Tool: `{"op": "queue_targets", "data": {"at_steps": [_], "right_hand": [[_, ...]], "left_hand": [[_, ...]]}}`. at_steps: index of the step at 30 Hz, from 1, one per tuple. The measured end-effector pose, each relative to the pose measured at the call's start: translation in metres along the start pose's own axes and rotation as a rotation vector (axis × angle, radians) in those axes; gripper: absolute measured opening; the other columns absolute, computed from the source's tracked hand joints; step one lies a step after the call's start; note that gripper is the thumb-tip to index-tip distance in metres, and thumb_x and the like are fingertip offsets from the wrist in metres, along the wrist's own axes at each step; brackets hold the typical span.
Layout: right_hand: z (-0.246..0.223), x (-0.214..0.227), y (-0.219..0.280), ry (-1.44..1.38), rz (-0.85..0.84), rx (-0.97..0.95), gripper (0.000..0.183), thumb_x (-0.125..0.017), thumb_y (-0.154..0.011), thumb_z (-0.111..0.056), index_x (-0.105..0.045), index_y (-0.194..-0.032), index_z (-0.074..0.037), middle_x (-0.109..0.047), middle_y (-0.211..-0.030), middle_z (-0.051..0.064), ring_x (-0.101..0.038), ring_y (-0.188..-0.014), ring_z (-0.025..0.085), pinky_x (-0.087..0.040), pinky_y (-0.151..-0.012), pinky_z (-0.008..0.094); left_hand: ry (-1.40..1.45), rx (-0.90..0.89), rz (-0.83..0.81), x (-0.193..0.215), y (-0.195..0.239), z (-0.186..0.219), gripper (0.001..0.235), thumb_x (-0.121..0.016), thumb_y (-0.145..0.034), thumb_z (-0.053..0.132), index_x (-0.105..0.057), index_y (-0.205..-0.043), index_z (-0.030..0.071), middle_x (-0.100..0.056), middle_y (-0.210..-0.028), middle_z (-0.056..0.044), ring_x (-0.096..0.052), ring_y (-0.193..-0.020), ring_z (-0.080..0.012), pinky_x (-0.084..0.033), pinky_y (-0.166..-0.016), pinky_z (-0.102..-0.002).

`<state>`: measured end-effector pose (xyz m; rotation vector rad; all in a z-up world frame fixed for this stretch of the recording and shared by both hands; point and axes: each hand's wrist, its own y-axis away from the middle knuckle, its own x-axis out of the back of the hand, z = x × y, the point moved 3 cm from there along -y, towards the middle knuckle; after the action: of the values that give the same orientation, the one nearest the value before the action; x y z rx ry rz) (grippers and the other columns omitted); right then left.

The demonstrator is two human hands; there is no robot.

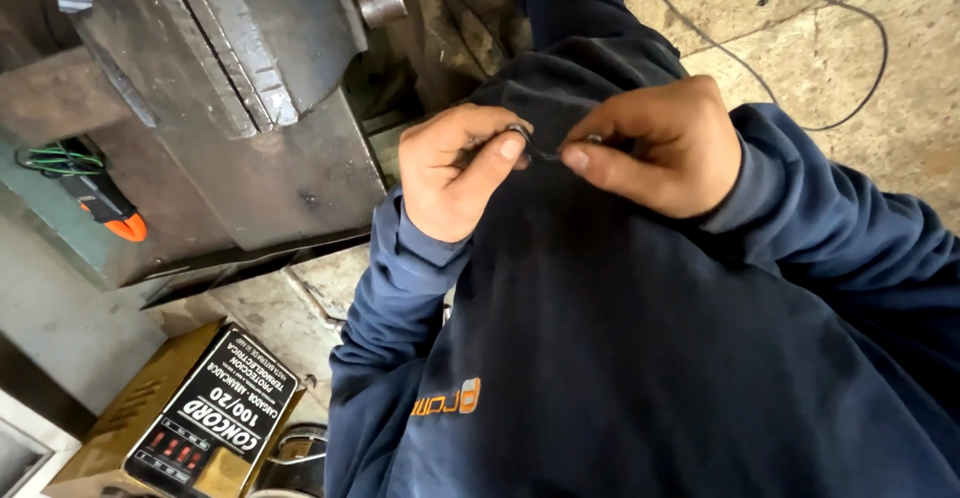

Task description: Inspecting and assembling small metal brackets and components at a workshop workbench.

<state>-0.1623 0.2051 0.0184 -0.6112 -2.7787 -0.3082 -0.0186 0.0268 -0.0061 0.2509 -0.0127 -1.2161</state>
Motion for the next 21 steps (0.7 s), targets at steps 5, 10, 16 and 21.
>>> {"op": "queue_targets", "data": {"at_steps": [5, 10, 16, 21], "right_hand": [[-0.018, 0.011, -0.002, 0.001, -0.166, 0.191, 0.022, -0.081, -0.086, -0.02, -0.077, -0.101, -0.005, -0.075, -0.083, 0.008, -0.073, -0.067, 0.019, -0.052, -0.058, 0.028], [-0.021, 0.021, 0.002, -0.035, -0.181, 0.278, 0.022, -0.081, -0.086, -0.013, -0.075, -0.106, -0.006, -0.075, -0.088, 0.006, -0.075, -0.074, 0.017, -0.056, -0.062, 0.027], [-0.039, 0.026, -0.012, -0.044, -0.23, 0.56, 0.026, -0.081, -0.087, -0.008, -0.073, -0.111, 0.0, -0.075, -0.093, 0.009, -0.074, -0.075, 0.02, -0.056, -0.06, 0.028], [-0.049, 0.026, -0.019, 0.049, -0.297, 0.715, 0.025, -0.085, -0.086, -0.012, -0.075, -0.107, -0.002, -0.073, -0.089, 0.009, -0.071, -0.07, 0.021, -0.054, -0.055, 0.031]], "left_hand": [[0.062, 0.006, -0.121, 0.004, 0.005, -0.015, 0.01, -0.066, -0.104, 0.003, -0.07, -0.105, -0.005, -0.072, -0.091, -0.01, -0.071, -0.081, -0.0139, -0.055, -0.075, -0.026], [0.343, 0.014, -0.211, -0.002, 0.006, -0.02, 0.02, -0.067, -0.105, 0.014, -0.069, -0.102, -0.005, -0.071, -0.093, -0.012, -0.07, -0.074, -0.0146, -0.056, -0.071, -0.026], [0.36, 0.025, -0.271, -0.01, 0.004, -0.018, 0.022, -0.067, -0.105, 0.016, -0.07, -0.101, -0.005, -0.072, -0.091, -0.012, -0.07, -0.072, -0.0155, -0.056, -0.069, -0.027], [0.371, 0.042, -0.275, -0.01, 0.004, -0.018, 0.019, -0.066, -0.106, 0.013, -0.07, -0.104, -0.005, -0.072, -0.091, -0.011, -0.07, -0.073, -0.0149, -0.056, -0.069, -0.026]]}}
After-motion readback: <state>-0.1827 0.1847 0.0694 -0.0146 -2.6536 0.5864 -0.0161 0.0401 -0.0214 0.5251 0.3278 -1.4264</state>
